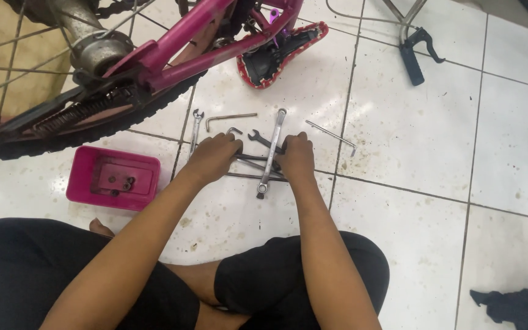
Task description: Using various wrenches to loosen and remove nuts from a bicycle's rear wheel axle.
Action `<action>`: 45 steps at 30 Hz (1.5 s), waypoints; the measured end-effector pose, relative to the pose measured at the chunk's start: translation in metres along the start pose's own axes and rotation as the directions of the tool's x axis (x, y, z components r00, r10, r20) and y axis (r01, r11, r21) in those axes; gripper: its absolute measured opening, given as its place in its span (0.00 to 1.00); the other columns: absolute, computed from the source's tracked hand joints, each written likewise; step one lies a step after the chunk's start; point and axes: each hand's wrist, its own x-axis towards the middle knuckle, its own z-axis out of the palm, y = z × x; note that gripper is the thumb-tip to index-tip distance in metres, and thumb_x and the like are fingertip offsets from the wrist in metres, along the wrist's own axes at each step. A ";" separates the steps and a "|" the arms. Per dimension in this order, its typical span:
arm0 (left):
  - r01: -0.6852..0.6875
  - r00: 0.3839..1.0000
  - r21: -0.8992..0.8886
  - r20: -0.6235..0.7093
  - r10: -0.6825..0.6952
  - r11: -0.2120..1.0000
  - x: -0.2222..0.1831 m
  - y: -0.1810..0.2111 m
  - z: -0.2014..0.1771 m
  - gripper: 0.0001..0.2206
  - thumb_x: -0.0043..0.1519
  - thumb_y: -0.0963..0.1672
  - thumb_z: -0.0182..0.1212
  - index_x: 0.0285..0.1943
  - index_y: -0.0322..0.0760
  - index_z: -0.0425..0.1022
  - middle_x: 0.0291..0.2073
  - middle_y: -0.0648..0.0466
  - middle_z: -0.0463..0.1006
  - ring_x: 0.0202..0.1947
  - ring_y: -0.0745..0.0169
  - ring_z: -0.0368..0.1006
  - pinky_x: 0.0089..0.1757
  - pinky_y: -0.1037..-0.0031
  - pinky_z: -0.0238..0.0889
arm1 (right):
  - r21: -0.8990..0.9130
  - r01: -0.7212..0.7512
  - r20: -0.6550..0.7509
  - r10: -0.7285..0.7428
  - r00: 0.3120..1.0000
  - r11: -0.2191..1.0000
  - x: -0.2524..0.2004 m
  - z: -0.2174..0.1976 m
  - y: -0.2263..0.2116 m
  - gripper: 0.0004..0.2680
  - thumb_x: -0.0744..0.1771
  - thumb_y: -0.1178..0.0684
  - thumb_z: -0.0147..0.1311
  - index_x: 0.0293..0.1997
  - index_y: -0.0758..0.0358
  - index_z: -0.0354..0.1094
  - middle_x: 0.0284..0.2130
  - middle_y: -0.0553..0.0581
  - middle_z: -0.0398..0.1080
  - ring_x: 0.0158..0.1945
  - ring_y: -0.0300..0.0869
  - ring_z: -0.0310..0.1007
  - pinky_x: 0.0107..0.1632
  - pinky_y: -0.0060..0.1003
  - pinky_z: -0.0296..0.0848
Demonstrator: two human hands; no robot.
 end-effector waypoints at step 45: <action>-0.105 0.975 -0.738 -0.209 -0.077 0.667 -0.014 -0.003 -0.044 0.21 0.66 0.47 0.59 0.66 0.31 0.70 0.57 0.37 0.73 0.64 0.36 0.66 0.60 0.51 0.59 | 0.925 -0.145 0.155 -0.001 0.988 0.350 -0.035 -0.057 -0.046 0.13 0.72 0.57 0.40 0.61 0.79 0.53 0.32 0.60 0.68 0.40 0.45 0.76 0.47 0.39 0.81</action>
